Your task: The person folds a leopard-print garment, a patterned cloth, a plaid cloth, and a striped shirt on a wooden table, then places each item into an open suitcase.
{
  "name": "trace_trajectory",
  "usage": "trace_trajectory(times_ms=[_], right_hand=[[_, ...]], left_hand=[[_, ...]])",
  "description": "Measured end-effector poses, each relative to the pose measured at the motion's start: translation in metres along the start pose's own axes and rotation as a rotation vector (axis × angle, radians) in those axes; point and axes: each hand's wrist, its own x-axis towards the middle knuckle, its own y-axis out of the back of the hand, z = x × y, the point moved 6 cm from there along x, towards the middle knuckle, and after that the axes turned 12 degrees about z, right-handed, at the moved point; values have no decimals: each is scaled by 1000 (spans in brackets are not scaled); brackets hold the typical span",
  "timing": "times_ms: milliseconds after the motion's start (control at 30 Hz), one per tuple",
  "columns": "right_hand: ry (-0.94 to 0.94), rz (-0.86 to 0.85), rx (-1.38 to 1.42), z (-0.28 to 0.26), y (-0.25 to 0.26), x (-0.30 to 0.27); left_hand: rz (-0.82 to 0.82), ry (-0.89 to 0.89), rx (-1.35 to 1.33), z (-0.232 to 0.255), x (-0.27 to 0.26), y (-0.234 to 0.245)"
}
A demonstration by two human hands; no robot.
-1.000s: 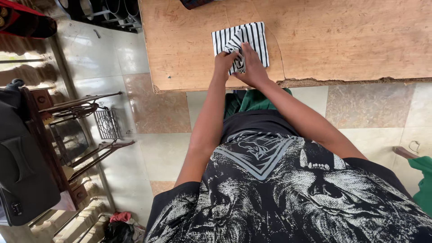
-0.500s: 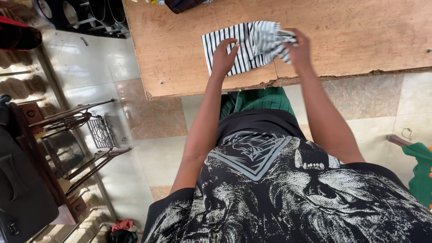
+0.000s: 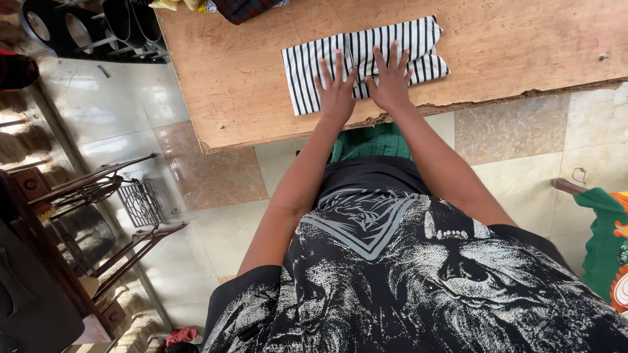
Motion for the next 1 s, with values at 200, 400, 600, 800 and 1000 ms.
trace_trajectory(times_ms=[200, 400, 600, 800, 1000], right_hand=[[89, 40, -115, -5, 1, -2], [76, -11, -129, -3, -1, 0], [78, -29, -123, -1, -4, -1], [94, -16, -169, -2, -4, -3], [76, -33, -156, 9, 4, -12]], left_hand=[[295, 13, -138, -53, -2, -18], [559, 511, -486, -147, -22, 22], [703, 1080, -411, -261, -89, 59], [532, 840, -158, -255, -87, 12], [392, 466, -43, -198, -93, -22]])
